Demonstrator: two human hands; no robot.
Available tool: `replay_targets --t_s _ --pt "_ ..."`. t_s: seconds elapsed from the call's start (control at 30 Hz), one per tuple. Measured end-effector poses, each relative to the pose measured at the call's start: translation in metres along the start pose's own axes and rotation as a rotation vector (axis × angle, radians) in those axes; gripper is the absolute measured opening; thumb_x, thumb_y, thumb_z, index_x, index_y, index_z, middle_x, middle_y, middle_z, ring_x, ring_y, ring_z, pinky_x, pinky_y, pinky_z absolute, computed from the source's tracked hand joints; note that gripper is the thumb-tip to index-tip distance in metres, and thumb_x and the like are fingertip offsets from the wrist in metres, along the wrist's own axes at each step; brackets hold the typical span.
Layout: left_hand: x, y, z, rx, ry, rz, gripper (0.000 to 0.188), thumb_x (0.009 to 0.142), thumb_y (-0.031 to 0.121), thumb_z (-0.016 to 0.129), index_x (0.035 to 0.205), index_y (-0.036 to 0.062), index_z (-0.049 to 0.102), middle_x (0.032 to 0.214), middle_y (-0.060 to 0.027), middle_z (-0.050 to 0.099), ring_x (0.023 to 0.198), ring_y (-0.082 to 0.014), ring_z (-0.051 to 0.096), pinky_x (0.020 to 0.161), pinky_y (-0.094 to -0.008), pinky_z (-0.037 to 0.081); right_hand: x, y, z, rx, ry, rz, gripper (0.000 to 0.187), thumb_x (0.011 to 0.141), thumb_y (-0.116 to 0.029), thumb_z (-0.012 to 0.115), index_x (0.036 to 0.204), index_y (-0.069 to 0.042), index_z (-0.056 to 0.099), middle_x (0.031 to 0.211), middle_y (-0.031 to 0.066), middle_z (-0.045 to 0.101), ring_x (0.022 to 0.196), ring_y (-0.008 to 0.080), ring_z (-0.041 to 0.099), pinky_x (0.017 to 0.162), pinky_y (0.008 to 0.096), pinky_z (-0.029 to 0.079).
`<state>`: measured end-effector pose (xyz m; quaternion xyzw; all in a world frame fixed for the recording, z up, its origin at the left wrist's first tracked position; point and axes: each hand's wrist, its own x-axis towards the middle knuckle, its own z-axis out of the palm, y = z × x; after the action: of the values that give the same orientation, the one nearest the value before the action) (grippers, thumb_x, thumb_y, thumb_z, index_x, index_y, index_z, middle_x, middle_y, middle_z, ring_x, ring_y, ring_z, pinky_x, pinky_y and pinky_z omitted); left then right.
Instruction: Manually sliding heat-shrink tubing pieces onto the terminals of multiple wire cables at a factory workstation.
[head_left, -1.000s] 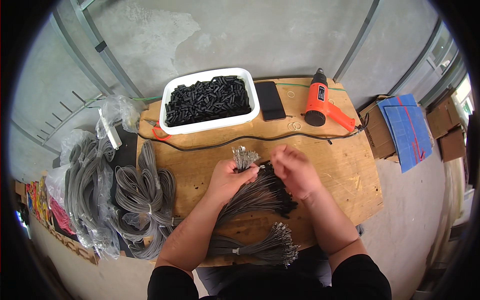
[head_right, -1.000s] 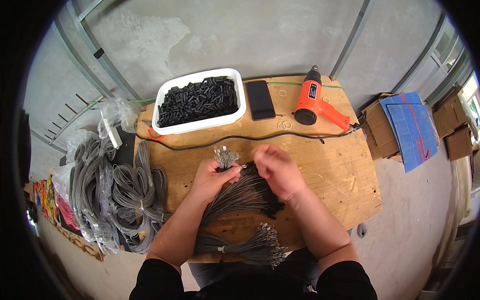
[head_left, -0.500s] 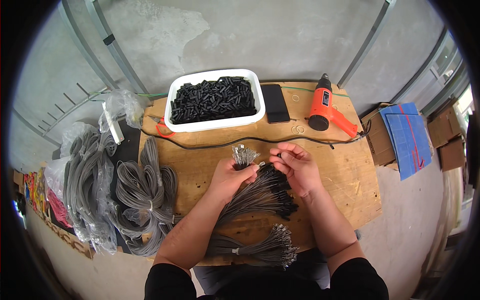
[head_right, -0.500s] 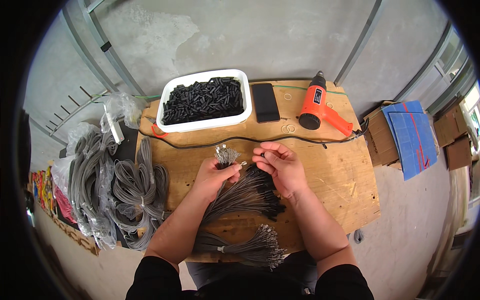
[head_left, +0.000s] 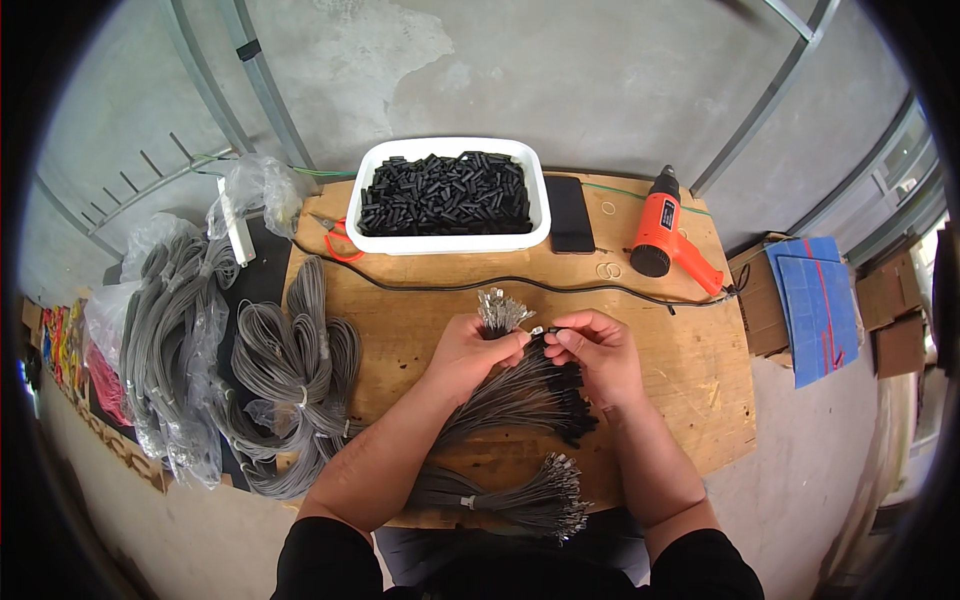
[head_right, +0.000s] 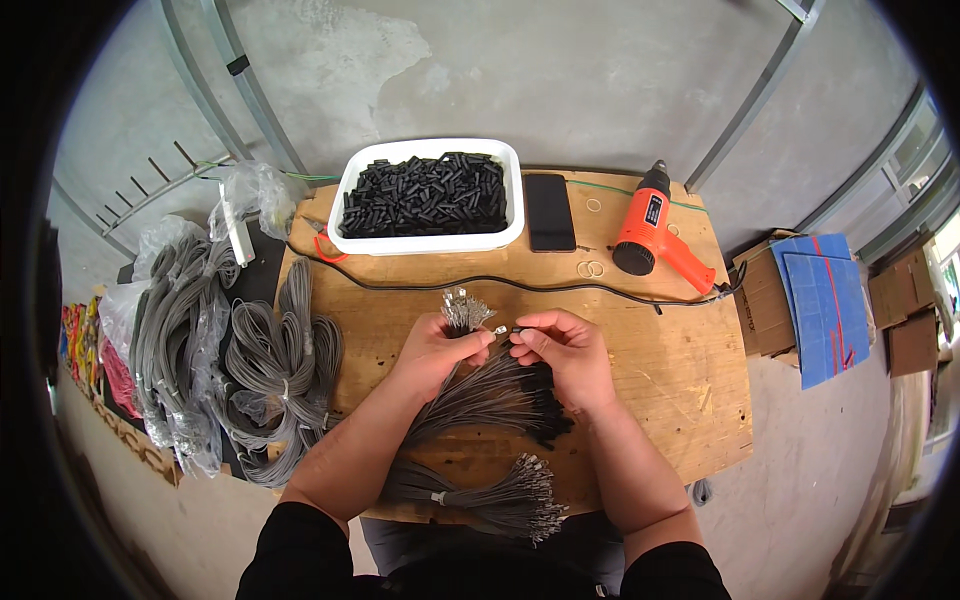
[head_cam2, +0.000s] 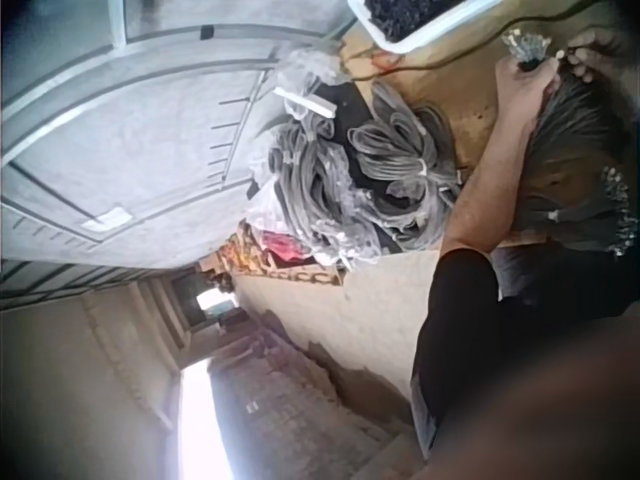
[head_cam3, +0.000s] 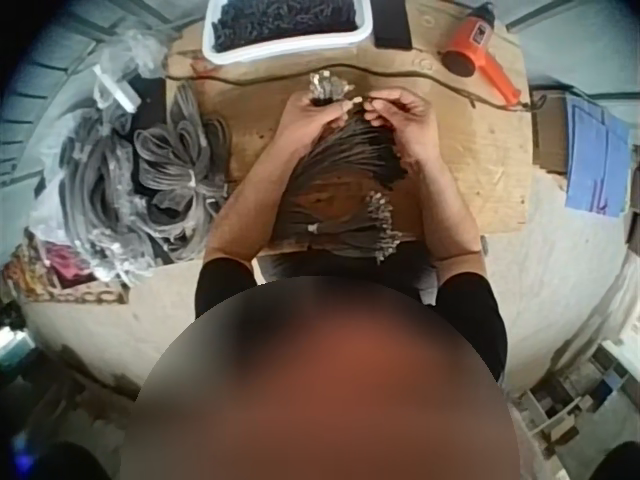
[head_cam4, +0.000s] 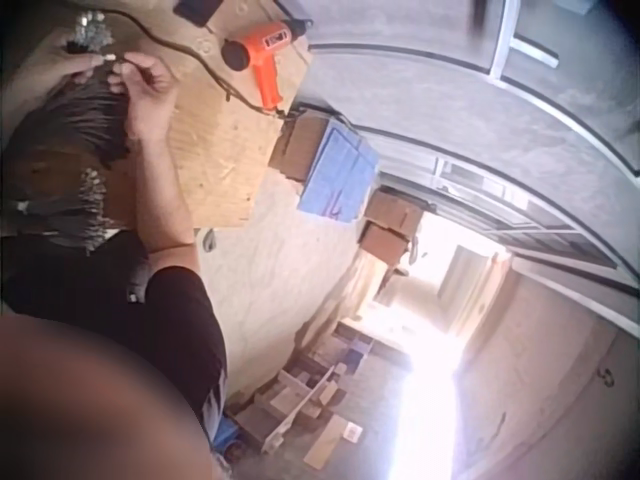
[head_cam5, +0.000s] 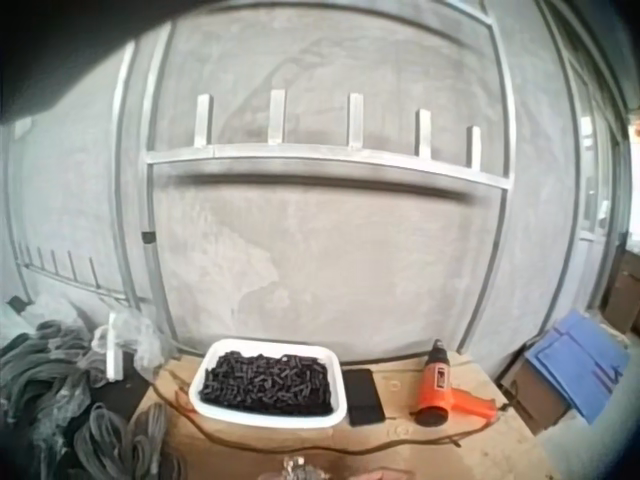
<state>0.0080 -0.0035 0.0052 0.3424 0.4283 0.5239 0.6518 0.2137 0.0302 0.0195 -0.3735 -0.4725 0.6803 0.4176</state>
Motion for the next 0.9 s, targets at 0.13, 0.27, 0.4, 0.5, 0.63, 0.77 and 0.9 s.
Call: replay_targets --t_s 0.13,0.27,0.4,0.5,0.63,0.77,0.9 --pt "0.0001 -0.0002 -0.0001 0.008 -0.017 0.01 0.011 0.088 0.008 0.073 0.092 -0.0006 0.067 0.076 -0.0047 0.066 0.067 -0.0104 0.061 0.064 -0.0246 0.049 0.0011 0.0046 0.0028 0.001 0.024 -0.031 0.016 0.093 -0.002 0.065 0.108 0.002 0.067 0.092 0.0121 0.072 0.077 0.0172 0.069 0.068 0.0276 0.056" --pt "-0.0006 0.0003 0.0001 0.029 -0.01 0.016 0.01 0.088 0.008 0.072 0.091 -0.0004 0.067 0.076 -0.0042 0.066 0.067 -0.0101 0.06 0.063 -0.0247 0.049 0.0003 0.0039 0.0056 0.025 0.025 0.004 0.016 0.093 -0.002 0.064 0.108 0.002 0.067 0.091 0.0117 0.072 0.075 0.0169 0.069 0.067 0.0275 0.055" --pt "-0.0019 0.0037 0.0052 0.032 -0.005 0.038 0.008 0.088 0.004 0.07 0.085 -0.0015 0.065 0.074 -0.0032 0.063 0.065 -0.0091 0.057 0.059 -0.0243 0.045 -0.0011 0.0019 0.0051 0.033 0.024 0.006 0.014 0.093 -0.001 0.064 0.107 0.001 0.066 0.091 0.0119 0.072 0.075 0.0171 0.069 0.066 0.0274 0.056" --pt "-0.0019 0.0034 0.005 0.059 -0.002 0.045 0.007 0.087 0.004 0.07 0.085 -0.0012 0.065 0.074 -0.0028 0.063 0.065 -0.0089 0.057 0.059 -0.0244 0.045 -0.0015 0.0017 0.0045 0.039 0.01 0.019 0.015 0.093 -0.002 0.065 0.108 0.002 0.066 0.092 0.0119 0.072 0.077 0.0165 0.069 0.07 0.0276 0.057" --pt "-0.0015 0.0022 0.0027 0.061 -0.03 0.041 0.008 0.086 0.005 0.071 0.088 -0.0007 0.067 0.075 -0.0036 0.065 0.067 -0.0099 0.059 0.063 -0.0248 0.047 -0.0011 0.0018 0.0057 0.02 0.005 0.007 0.016 0.094 0.0 0.063 0.11 0.002 0.066 0.092 0.0117 0.072 0.079 0.0163 0.07 0.072 0.0272 0.057" --pt "-0.0021 0.0039 0.0036 0.067 -0.04 0.035 0.008 0.087 0.005 0.07 0.084 0.0002 0.065 0.073 -0.0021 0.062 0.065 -0.0089 0.056 0.06 -0.0244 0.044 -0.0004 0.003 0.0058 -0.063 -0.012 -0.095 0.018 0.096 0.002 0.06 0.113 0.003 0.066 0.095 0.0119 0.072 0.083 0.0159 0.07 0.075 0.0267 0.058" --pt "-0.0026 0.004 0.0029 0.066 -0.043 0.028 0.008 0.087 0.005 0.07 0.085 0.0001 0.065 0.074 -0.0024 0.062 0.066 -0.0091 0.056 0.061 -0.0247 0.045 0.0006 0.0057 0.0033 -0.096 -0.021 -0.116 0.019 0.096 0.002 0.059 0.114 0.004 0.065 0.096 0.0121 0.072 0.085 0.0162 0.07 0.076 0.0266 0.058"
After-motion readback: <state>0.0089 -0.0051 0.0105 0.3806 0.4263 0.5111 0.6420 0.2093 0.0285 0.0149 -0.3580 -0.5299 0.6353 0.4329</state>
